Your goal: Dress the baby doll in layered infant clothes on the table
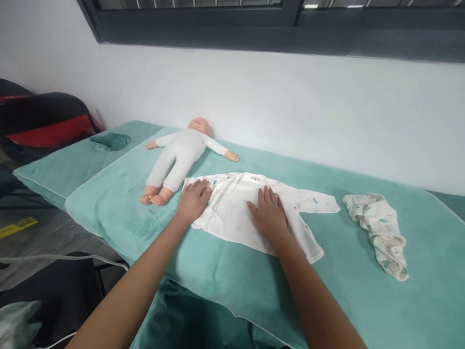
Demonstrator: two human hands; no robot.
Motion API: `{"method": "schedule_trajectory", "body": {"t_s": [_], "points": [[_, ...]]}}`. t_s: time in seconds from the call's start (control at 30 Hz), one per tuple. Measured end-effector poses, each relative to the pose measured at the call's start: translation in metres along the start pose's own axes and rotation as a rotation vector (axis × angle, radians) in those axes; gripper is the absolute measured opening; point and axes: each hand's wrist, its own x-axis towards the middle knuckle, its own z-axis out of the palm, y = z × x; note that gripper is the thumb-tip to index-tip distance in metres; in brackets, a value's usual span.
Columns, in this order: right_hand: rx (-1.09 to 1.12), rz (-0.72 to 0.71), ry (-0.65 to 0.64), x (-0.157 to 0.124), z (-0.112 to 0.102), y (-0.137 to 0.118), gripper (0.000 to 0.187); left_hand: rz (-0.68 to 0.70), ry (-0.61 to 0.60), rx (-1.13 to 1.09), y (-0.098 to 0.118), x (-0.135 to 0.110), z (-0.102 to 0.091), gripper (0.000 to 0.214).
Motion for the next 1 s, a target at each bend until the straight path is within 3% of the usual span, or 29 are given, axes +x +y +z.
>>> {"method": "schedule_trajectory", "body": {"t_s": [0.13,0.23,0.4,0.53,0.67,0.83,1.0], "points": [[0.057,-0.074,0.019,-0.001,0.000,0.000,0.064,0.000,0.037,-0.043,-0.002,-0.001,0.002,0.043],[0.223,-0.117,0.012,0.000,-0.006,0.000,0.054,0.007,0.047,-0.050,-0.003,0.000,0.003,0.040],[0.801,0.132,-0.085,0.015,-0.025,-0.018,0.044,-0.016,0.056,-0.071,-0.003,0.001,0.004,0.038],[1.257,0.284,-0.223,0.043,-0.024,-0.049,0.031,-0.025,0.057,-0.090,-0.002,0.001,0.002,0.037],[1.320,0.333,-0.195,0.060,-0.010,-0.064,0.021,-0.018,0.063,-0.115,-0.002,0.002,0.001,0.035],[1.446,0.264,-0.240,0.058,-0.002,-0.056,0.030,-0.014,0.084,-0.136,-0.004,0.004,0.004,0.033],[1.645,0.256,-0.219,0.063,-0.005,-0.049,0.027,-0.014,0.112,-0.144,-0.006,0.005,0.006,0.031]]}}
